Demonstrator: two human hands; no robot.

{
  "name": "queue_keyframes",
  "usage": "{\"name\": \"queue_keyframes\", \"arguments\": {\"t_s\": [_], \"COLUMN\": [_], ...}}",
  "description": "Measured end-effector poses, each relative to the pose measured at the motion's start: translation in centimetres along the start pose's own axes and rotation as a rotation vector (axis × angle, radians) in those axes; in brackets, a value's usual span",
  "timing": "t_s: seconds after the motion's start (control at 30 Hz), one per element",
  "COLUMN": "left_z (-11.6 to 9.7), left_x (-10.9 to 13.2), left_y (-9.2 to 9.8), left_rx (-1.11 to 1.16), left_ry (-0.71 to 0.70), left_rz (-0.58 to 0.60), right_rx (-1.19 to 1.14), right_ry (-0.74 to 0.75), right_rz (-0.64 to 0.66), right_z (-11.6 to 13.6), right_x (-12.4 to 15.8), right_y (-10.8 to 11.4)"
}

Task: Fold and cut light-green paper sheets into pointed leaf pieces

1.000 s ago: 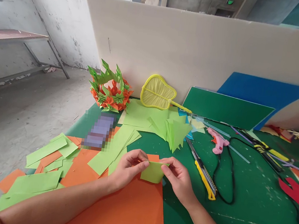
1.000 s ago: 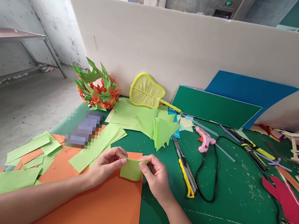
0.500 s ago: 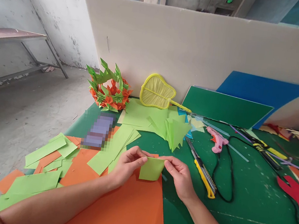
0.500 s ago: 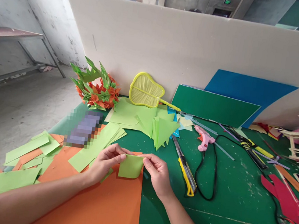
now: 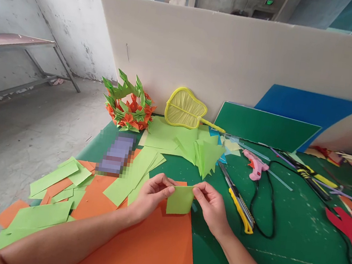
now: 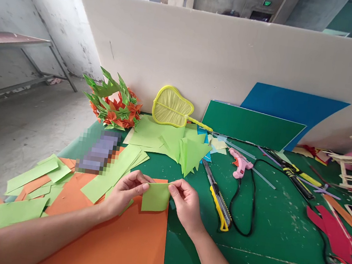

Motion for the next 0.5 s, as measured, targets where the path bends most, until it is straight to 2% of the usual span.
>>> {"name": "queue_keyframes", "arguments": {"t_s": [0.23,0.43,0.5], "left_z": [-0.1,0.4,0.7], "left_x": [0.0,0.4,0.4], "left_y": [0.5,-1.0,-1.2], "left_rx": [-0.141,-0.235,-0.287], "left_ry": [-0.042,0.002,0.001], "left_rz": [-0.021,0.172,0.194], "right_rx": [0.061,0.123,0.161], "right_ry": [0.0,0.001,0.001], "right_rz": [0.006,0.104,0.146], "right_z": [0.0,0.3,0.3], "right_x": [0.1,0.4,0.5], "right_y": [-0.1,-0.6,-1.0]}}
Point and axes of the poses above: each hand's wrist, its own x-axis away from the middle knuckle, its own y-axis out of the back of the hand, z = x × y, the point moved 6 cm from there along -x, towards the middle knuckle, and after that the axes turned 15 degrees about -x, right-handed, at the moved point
